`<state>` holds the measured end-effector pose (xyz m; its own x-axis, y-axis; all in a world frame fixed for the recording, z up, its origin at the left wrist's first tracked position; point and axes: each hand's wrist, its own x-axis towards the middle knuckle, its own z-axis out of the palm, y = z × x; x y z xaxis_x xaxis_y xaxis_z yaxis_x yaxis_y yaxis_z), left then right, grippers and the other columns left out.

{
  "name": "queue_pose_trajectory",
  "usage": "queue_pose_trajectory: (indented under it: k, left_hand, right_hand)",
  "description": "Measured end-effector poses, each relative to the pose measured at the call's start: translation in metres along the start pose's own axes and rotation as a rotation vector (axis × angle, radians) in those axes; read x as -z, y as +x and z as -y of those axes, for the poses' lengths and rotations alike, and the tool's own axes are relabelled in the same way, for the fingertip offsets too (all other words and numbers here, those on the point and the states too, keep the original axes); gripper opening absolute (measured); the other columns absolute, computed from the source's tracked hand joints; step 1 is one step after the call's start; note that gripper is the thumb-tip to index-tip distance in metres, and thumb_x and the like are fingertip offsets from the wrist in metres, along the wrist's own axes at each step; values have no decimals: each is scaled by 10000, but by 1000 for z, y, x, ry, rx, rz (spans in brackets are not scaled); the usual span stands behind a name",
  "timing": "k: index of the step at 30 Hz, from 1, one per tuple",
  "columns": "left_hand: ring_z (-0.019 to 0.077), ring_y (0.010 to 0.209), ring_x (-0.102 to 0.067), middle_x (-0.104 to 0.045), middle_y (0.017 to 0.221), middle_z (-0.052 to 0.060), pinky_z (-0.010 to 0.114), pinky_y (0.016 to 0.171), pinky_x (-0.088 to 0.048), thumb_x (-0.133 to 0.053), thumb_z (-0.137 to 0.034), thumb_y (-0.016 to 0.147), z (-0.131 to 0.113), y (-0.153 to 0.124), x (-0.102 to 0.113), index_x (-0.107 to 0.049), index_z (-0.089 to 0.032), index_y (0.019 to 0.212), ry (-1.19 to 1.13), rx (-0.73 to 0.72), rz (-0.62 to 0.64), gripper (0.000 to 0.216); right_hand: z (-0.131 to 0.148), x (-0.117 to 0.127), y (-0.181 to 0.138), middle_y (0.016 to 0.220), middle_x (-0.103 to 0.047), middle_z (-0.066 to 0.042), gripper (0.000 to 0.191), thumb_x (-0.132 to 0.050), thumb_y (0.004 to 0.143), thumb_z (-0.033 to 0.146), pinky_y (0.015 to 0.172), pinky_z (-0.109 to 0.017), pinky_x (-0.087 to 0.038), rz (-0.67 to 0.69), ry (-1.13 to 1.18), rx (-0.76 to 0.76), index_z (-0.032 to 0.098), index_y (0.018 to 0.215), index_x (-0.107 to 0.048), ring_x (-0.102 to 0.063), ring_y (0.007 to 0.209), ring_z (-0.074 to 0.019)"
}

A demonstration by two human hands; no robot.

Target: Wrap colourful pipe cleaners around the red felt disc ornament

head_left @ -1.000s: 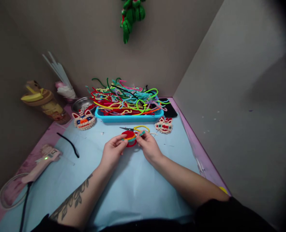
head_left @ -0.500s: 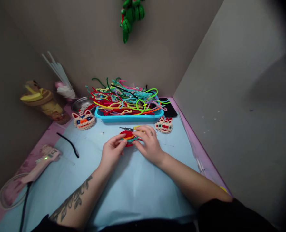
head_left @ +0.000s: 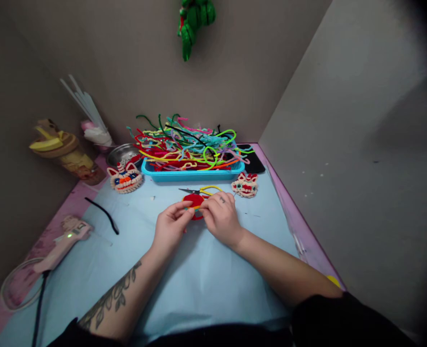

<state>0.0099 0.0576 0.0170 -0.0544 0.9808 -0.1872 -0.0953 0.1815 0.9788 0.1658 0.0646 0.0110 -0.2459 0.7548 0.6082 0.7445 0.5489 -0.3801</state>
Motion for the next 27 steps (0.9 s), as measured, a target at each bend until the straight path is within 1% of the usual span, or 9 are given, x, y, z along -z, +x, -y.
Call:
queue_pose_trajectory:
  k: [4,9,11,15,20,23,27]
  left_hand:
    - [49,398,-410,-626,565,-6,182,398,-324,-763,-358,636,-2,-2,-2,-685,-124,925,-7,-8,-15,380]
    - [69,482,-506,-682,681,24,183,460,-383,-798,-328,598,-1,-1,0,-669,-131,978,-64,-14,-21,447]
    - [73,510,-526,-693,714,31,173,457,-375,-803,-319,596,0,1,2,-663,-136,987,-63,-16,-37,454]
    - [57,472,-493,-676,659,9,163,440,-344,-789,-322,625,2,2,3,-660,-138,982,-48,-21,-56,422]
    - [77,538,-559,-679,670,11,176,509,-399,-799,-305,611,4,0,0,-663,-142,956,-60,-21,-50,405]
    - [55,498,-515,-662,653,-5,165,476,-365,-799,-308,610,5,-1,0,-663,-146,954,-62,-10,-56,404]
    - [27,430,-411,-620,600,-32,158,429,-290,-798,-306,609,4,2,4,-655,-148,973,-106,-1,-59,422]
  right_hand:
    - [1,-1,1,795,-644,-37,99,-525,859,213,789,-372,-315,15,64,-77,215,777,-580,-516,862,-214]
    - [-2,-2,-1,873,-655,-41,67,-527,870,235,825,-368,-342,37,133,-45,218,845,-588,-522,910,-210]
    - [-3,-2,-2,886,-668,-40,56,-536,868,240,834,-373,-340,32,121,-26,222,881,-588,-522,925,-214]
    - [-3,-1,-2,844,-689,-25,57,-543,872,246,829,-379,-319,10,67,12,231,870,-598,-513,905,-216]
    - [0,1,-1,820,-687,-35,95,-516,876,215,824,-394,-293,9,16,-18,220,820,-593,-509,904,-221]
    - [-2,1,-2,830,-689,-32,92,-518,878,226,835,-399,-296,9,42,-41,225,828,-594,-516,917,-224]
    - [-7,0,-1,858,-682,-26,54,-572,854,277,825,-376,-338,-15,158,-95,232,875,-591,-541,913,-218]
